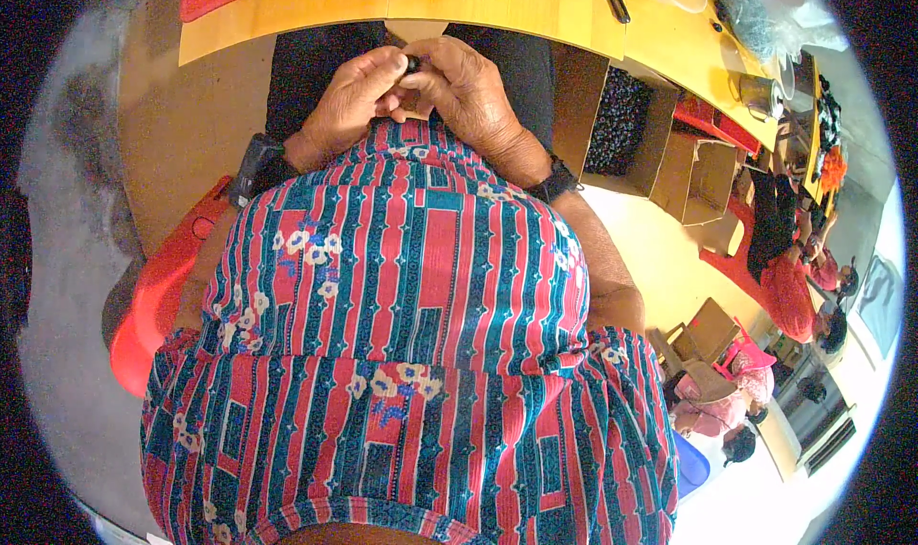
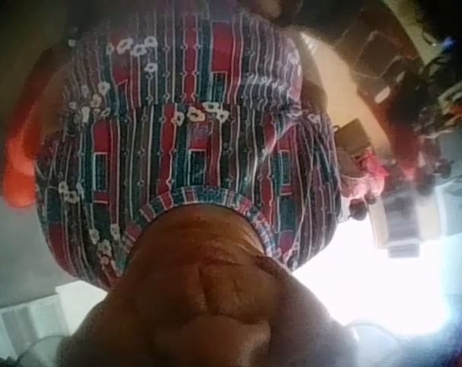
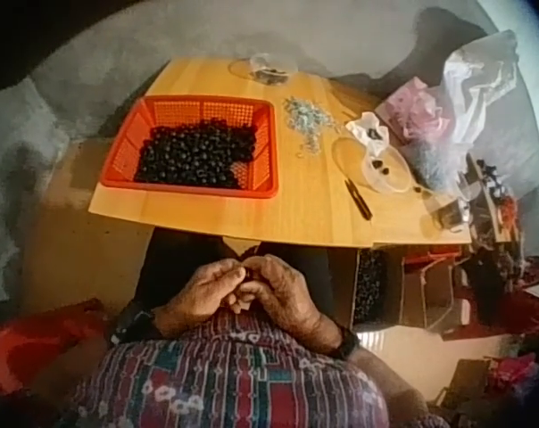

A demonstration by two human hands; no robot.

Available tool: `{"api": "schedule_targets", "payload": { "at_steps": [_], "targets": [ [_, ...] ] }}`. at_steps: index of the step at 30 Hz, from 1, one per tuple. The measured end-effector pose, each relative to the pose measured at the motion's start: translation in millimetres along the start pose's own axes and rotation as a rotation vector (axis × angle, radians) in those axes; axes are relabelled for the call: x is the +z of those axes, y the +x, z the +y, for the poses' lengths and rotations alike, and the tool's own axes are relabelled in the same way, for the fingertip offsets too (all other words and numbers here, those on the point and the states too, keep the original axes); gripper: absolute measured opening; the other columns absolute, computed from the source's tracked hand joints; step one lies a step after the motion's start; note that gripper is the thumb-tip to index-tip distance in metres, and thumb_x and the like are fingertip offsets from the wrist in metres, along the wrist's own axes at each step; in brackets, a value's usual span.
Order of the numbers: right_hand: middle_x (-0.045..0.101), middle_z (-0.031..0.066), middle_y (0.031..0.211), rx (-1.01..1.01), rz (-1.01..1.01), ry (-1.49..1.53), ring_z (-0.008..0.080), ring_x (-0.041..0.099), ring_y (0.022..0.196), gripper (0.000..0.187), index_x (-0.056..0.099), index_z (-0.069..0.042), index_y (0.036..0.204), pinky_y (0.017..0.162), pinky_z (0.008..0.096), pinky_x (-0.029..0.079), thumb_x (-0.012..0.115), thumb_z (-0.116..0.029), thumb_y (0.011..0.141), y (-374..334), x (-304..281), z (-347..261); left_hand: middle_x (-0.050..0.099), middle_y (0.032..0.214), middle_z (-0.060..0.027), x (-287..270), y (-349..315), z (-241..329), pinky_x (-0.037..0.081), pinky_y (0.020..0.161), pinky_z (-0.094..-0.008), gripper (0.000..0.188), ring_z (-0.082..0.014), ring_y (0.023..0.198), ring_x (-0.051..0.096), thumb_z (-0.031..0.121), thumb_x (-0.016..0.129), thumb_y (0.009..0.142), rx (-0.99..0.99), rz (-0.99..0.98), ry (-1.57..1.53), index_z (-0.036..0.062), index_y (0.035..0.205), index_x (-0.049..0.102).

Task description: The person assembles small black plastic components by hand at a work table.

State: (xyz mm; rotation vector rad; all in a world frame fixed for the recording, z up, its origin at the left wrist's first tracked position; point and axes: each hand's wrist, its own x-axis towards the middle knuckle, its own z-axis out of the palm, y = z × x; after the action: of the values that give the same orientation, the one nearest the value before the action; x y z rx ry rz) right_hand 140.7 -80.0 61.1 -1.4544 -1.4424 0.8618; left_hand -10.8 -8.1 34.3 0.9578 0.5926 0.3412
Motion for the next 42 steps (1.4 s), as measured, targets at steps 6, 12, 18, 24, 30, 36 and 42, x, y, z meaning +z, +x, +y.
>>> {"api": "schedule_targets", "payload": {
  "at_steps": [6,12,18,24,30,36,42],
  "targets": [
    [0.054,0.0100,0.077,-0.092,0.004,-0.144,0.0214,0.060,0.066,0.022,0.057,-0.005,0.103,0.061,0.0317,0.049,0.059,-0.009,0.081,-3,-5,3,0.053,0.070,-0.0054,6,-2,9,0.044,0.055,-0.0260,0.035,-0.0096,0.062,0.051,0.031,0.060,0.087,0.388,-0.044,0.515,-0.0005,0.097,0.048],
    [0.054,0.0100,0.077,-0.089,-0.010,-0.165,0.0253,0.057,0.071,0.025,0.057,-0.006,0.103,0.066,0.0337,0.048,0.058,-0.007,0.078,-4,-3,2,0.053,0.073,-0.0225,1,2,4,0.044,0.059,-0.0403,0.041,-0.0387,0.069,0.056,0.037,0.057,0.087,0.464,0.027,0.750,-0.0021,0.091,0.045],
    [0.054,0.0100,0.077,-0.129,0.009,-0.173,0.0250,0.057,0.070,0.025,0.057,-0.006,0.104,0.066,0.0333,0.048,0.058,-0.009,0.079,-4,-3,2,0.052,0.073,-0.0232,4,1,3,0.043,0.060,-0.0414,0.041,-0.0399,0.071,0.055,0.037,0.057,0.087,0.469,0.035,0.746,-0.0019,0.090,0.044],
    [0.054,0.0101,0.078,-0.140,0.005,-0.185,0.0249,0.057,0.071,0.025,0.057,-0.005,0.104,0.066,0.0334,0.048,0.058,-0.009,0.079,-5,-3,0,0.053,0.074,-0.0200,8,-3,10,0.044,0.057,-0.0371,0.037,-0.0318,0.066,0.056,0.034,0.056,0.088,0.456,0.054,0.740,-0.0011,0.089,0.045],
    [0.056,0.0096,0.080,-0.037,-0.044,-0.083,0.0242,0.059,0.075,0.025,0.058,-0.006,0.104,0.068,0.0317,0.048,0.062,-0.014,0.081,3,-9,-4,0.047,0.070,0.0027,3,-10,15,0.042,0.051,-0.0205,0.023,-0.0042,0.059,0.046,0.027,0.051,0.093,0.140,0.023,0.120,0.0038,0.090,0.052],
    [0.057,0.0067,0.082,-0.024,-0.094,0.059,0.0168,0.060,0.077,0.021,0.062,-0.004,0.101,0.069,0.0272,0.048,0.063,-0.011,0.081,4,-13,-3,0.047,0.073,0.0023,-7,-2,6,0.039,0.053,-0.0201,0.019,-0.0051,0.061,0.043,0.023,0.056,0.090,-0.107,-0.154,-0.361,0.0059,0.098,0.054],
    [0.059,0.0052,0.078,0.147,0.037,0.496,0.0107,0.059,0.064,0.016,0.060,0.002,0.100,0.059,0.0234,0.051,0.060,-0.003,0.084,-5,0,1,0.053,0.077,0.0010,-9,-5,5,0.039,0.054,-0.0203,0.018,-0.0056,0.064,0.046,0.020,0.057,0.089,-0.084,-0.127,-0.407,0.0054,0.100,0.058]
  ]
}}
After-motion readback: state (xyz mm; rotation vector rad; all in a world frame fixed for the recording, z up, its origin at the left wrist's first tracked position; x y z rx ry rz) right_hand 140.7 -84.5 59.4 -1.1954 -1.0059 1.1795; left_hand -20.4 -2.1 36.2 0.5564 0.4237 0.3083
